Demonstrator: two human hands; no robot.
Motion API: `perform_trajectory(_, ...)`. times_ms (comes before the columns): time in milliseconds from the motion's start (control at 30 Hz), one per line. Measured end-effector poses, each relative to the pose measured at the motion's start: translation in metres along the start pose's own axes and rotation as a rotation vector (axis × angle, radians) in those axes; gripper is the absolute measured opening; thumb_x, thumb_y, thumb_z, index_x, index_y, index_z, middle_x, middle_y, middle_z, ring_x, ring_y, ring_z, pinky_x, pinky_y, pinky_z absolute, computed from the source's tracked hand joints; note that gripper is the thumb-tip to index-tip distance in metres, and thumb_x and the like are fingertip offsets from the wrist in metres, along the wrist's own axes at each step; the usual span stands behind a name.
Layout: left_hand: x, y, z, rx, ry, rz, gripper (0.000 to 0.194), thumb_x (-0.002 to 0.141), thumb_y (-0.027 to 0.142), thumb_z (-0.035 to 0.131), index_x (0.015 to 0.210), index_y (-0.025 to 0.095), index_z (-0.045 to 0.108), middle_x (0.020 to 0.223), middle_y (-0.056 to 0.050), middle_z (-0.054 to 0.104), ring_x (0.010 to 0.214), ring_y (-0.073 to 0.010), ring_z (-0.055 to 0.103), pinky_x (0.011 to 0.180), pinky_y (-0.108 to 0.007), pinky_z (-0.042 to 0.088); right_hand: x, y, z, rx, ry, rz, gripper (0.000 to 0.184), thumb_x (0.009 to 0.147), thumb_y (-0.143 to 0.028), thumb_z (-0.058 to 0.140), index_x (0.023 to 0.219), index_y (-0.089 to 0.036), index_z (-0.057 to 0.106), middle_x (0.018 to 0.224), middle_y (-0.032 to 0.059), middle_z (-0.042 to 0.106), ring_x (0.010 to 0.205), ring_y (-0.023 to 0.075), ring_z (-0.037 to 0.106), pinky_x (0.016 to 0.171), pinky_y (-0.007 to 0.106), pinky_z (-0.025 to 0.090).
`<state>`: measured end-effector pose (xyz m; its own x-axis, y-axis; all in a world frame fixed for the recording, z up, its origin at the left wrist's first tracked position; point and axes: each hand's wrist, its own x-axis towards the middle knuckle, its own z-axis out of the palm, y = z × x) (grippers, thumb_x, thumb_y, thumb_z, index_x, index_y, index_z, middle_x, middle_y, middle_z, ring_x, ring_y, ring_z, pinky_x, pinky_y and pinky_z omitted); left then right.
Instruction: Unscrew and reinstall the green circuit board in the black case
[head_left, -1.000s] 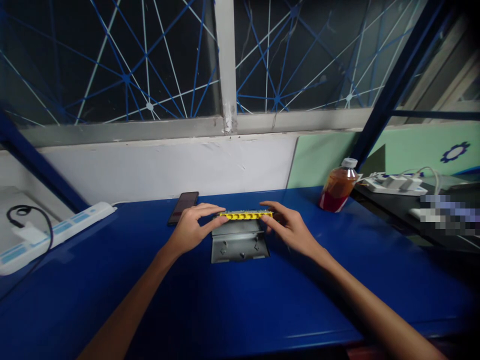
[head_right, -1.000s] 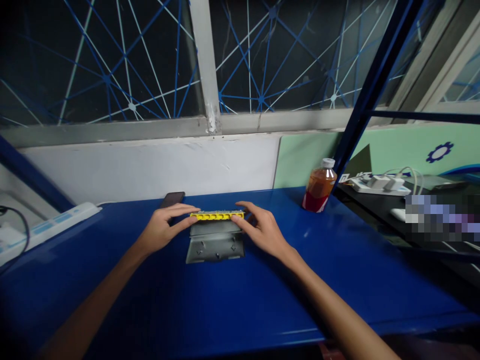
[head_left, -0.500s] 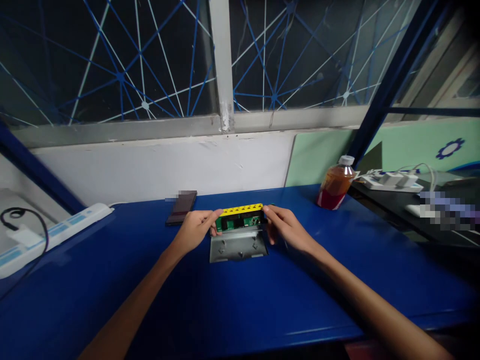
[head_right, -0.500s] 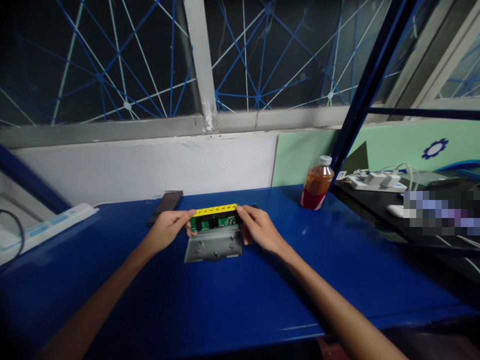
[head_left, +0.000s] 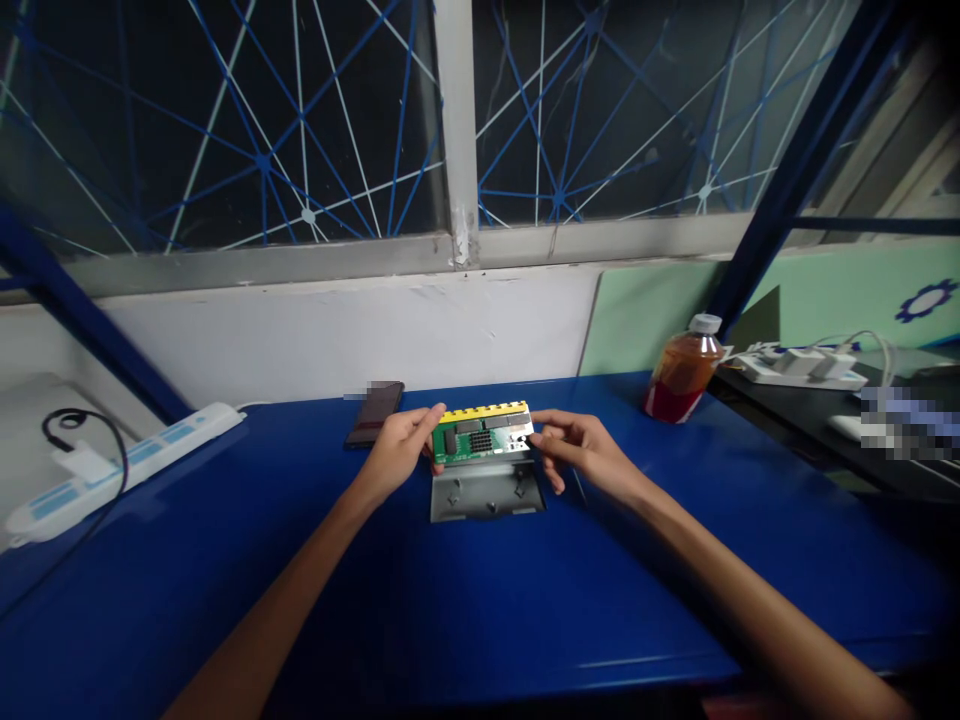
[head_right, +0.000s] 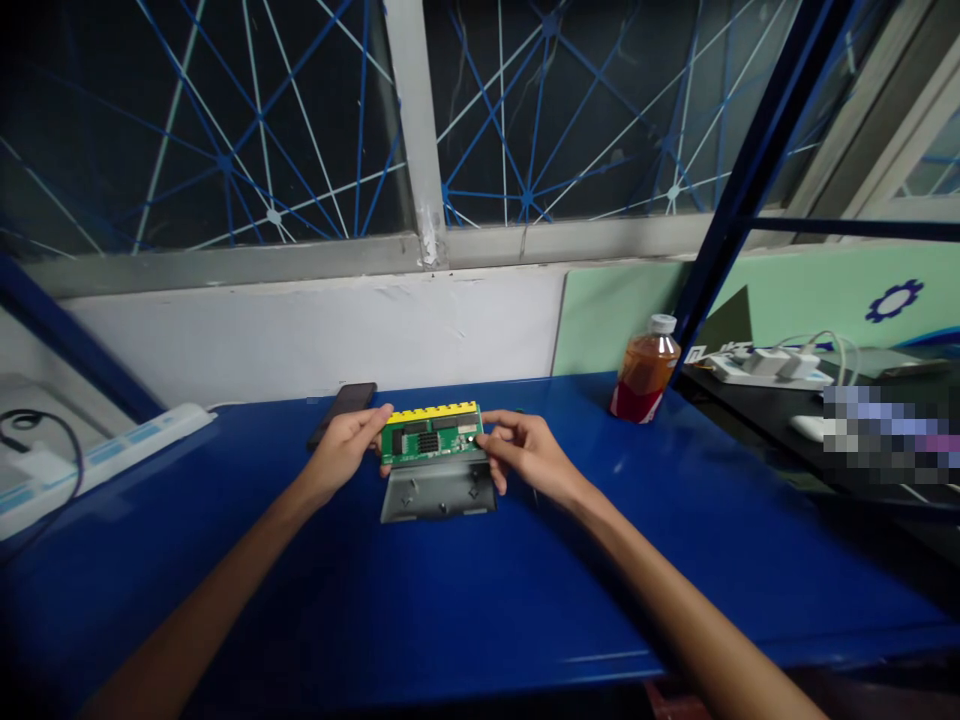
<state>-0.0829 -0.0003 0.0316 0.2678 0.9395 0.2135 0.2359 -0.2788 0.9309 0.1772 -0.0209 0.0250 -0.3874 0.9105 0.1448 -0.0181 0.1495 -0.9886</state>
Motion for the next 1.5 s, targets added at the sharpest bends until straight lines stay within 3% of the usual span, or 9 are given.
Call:
perform_trajectory(200, -0.001, 0.003, 0.001, 0.043, -0.010, 0.004, 0.046, 0.093, 0.048, 0.044, 0.060, 0.016, 0.052, 0.045, 0.000, 0.061, 0.043, -0.0115, 0.056, 0.054, -0.022, 0.041, 0.001, 0.002, -0.002, 0.055, 0.003, 0.021, 0.044, 0.083, -0.038, 0.062, 0.120, -0.014, 0.059, 0.051, -0.0020, 0.058, 0.038, 0.0110, 0.051, 0.045, 0.028, 0.041)
perform_trajectory(533, 0.000, -0.001, 0.001, -0.016, -0.047, -0.114, 0.049, 0.090, 0.056, 0.045, 0.061, 0.016, 0.049, 0.044, -0.003, 0.061, 0.032, -0.0090, 0.050, 0.039, -0.020, 0.031, -0.002, 0.002, -0.003, 0.122, 0.008, 0.022, 0.038, 0.083, -0.037, 0.065, 0.114, -0.016, 0.059, 0.051, -0.0045, 0.056, 0.036, 0.0096, 0.049, 0.042, 0.026, 0.041)
perform_trajectory(800, 0.000, -0.007, 0.004, -0.121, -0.068, -0.324, 0.051, 0.085, 0.061, 0.050, 0.059, 0.018, 0.044, 0.041, -0.002, 0.057, 0.029, -0.0068, 0.042, 0.033, -0.019, 0.026, -0.004, -0.002, 0.000, 0.098, 0.027, -0.055, 0.029, 0.084, -0.037, 0.065, 0.105, -0.017, 0.059, 0.048, -0.0051, 0.059, 0.034, 0.0104, 0.051, 0.042, 0.026, 0.042)
perform_trajectory(1000, -0.002, -0.006, 0.009, -0.262, -0.052, -0.427, 0.051, 0.080, 0.060, 0.058, 0.056, 0.018, 0.043, 0.038, 0.005, 0.042, 0.030, -0.0062, 0.039, 0.031, -0.018, 0.021, -0.003, -0.005, 0.002, 0.033, 0.083, -0.076, 0.029, 0.086, -0.045, 0.060, 0.093, -0.017, 0.059, 0.046, -0.0053, 0.056, 0.033, 0.0101, 0.051, 0.040, 0.024, 0.036)
perform_trajectory(1167, -0.002, -0.003, 0.011, -0.387, -0.041, -0.434, 0.049, 0.079, 0.057, 0.061, 0.056, 0.018, 0.043, 0.038, 0.006, 0.038, 0.029, -0.0043, 0.033, 0.031, -0.017, 0.020, -0.003, -0.005, 0.002, -0.027, 0.109, -0.088, 0.030, 0.085, -0.047, 0.060, 0.087, -0.017, 0.059, 0.048, -0.0053, 0.054, 0.035, 0.0099, 0.051, 0.042, 0.025, 0.035)
perform_trajectory(1300, -0.003, 0.002, 0.009, -0.395, -0.006, -0.393, 0.043, 0.081, 0.055, 0.061, 0.065, 0.017, 0.048, 0.042, 0.004, 0.047, 0.031, -0.0057, 0.040, 0.030, -0.016, 0.022, -0.003, -0.006, 0.004, -0.055, 0.108, -0.071, 0.033, 0.085, -0.050, 0.058, 0.088, -0.017, 0.060, 0.050, -0.0041, 0.054, 0.036, 0.0104, 0.051, 0.043, 0.026, 0.036)
perform_trajectory(1400, -0.005, 0.005, 0.010, -0.392, 0.067, -0.333, 0.041, 0.081, 0.054, 0.062, 0.068, 0.017, 0.049, 0.045, 0.002, 0.053, 0.033, -0.0076, 0.046, 0.028, -0.015, 0.025, -0.002, -0.003, 0.005, -0.078, 0.122, -0.067, 0.035, 0.088, -0.050, 0.053, 0.077, -0.018, 0.058, 0.049, -0.0026, 0.055, 0.036, 0.0096, 0.049, 0.044, 0.026, 0.035)
perform_trajectory(1500, -0.010, 0.009, 0.014, -0.365, 0.049, -0.260, 0.044, 0.083, 0.055, 0.057, 0.065, 0.015, 0.050, 0.043, 0.001, 0.055, 0.030, -0.0077, 0.046, 0.028, -0.016, 0.028, 0.001, 0.002, 0.004, -0.080, 0.114, -0.053, 0.039, 0.091, -0.048, 0.049, 0.066, -0.018, 0.053, 0.047, -0.0023, 0.054, 0.035, 0.0083, 0.046, 0.044, 0.025, 0.032)
